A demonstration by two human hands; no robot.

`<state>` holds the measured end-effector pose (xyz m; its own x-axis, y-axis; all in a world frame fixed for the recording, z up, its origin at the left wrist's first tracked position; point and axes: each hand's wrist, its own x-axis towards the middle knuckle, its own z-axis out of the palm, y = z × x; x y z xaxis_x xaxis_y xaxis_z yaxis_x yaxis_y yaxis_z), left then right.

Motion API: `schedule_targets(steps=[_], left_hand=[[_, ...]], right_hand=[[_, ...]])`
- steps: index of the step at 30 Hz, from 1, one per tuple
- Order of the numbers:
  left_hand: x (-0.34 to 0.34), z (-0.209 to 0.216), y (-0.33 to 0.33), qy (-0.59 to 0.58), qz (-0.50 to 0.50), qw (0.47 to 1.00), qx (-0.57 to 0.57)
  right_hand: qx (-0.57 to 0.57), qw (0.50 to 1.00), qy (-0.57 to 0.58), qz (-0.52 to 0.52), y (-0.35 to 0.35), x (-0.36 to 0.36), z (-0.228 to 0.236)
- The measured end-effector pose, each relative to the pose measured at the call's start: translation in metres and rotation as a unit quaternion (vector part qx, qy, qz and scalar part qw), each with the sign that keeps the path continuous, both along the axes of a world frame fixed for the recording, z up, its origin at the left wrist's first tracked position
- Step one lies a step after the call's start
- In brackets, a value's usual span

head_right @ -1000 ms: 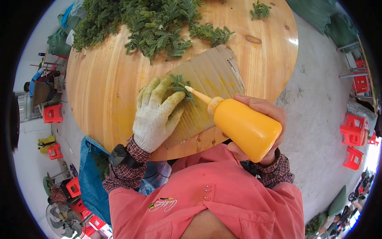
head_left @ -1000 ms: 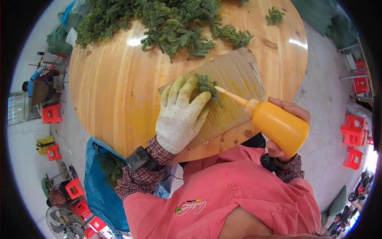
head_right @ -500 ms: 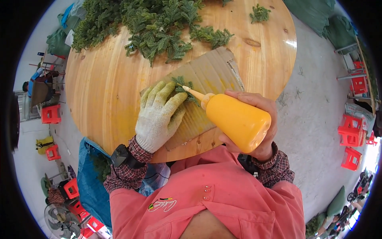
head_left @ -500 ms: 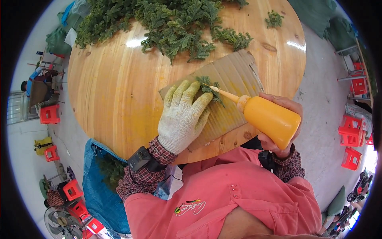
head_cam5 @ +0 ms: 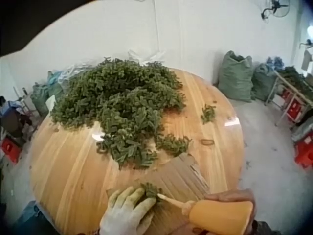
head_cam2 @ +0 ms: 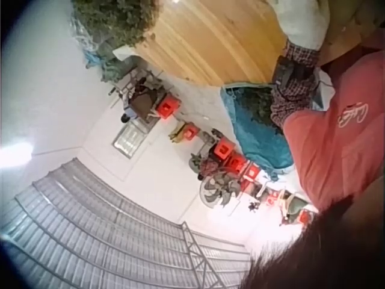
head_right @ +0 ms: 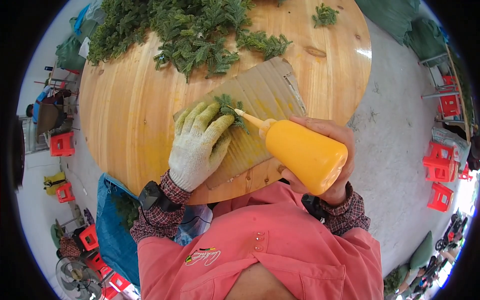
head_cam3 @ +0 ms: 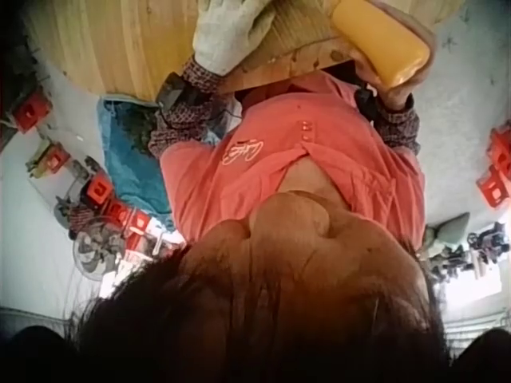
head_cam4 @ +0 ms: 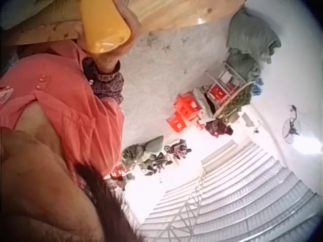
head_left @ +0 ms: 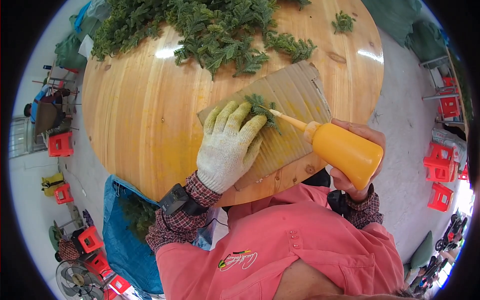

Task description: The person applies glue from a bottle to small pine branches on a cardboard sheet and then presses them onto a larger pine garland. After repeating this process, the person gathers the remaining branches and places them into a blue bag.

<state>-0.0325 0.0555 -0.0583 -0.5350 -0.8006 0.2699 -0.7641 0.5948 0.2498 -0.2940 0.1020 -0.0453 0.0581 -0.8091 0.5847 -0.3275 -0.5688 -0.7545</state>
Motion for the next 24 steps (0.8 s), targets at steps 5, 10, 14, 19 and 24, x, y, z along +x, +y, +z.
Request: schedule_targets(steps=[5,10,14,19,24], left_hand=[[0.0,0.0,0.001,0.004,0.001,1.0,-0.003],[-0.002,0.002,0.002,0.012,0.007,1.0,0.0],[-0.004,0.003,0.001,0.019,0.01,1.0,0.004],[-0.003,0.002,0.0,0.02,0.012,1.0,0.005],[-0.005,0.002,0.0,0.015,0.013,1.0,0.001]], right_hand=[[0.031,0.999,-0.018,-0.008,-0.001,0.001,0.001],[0.039,0.998,-0.041,0.002,-0.008,0.0,-0.006],[0.037,0.999,-0.025,-0.003,-0.009,-0.005,-0.005],[0.063,0.998,0.002,-0.02,0.0,-0.011,-0.005],[0.042,0.998,-0.006,-0.043,0.007,-0.013,-0.004]])
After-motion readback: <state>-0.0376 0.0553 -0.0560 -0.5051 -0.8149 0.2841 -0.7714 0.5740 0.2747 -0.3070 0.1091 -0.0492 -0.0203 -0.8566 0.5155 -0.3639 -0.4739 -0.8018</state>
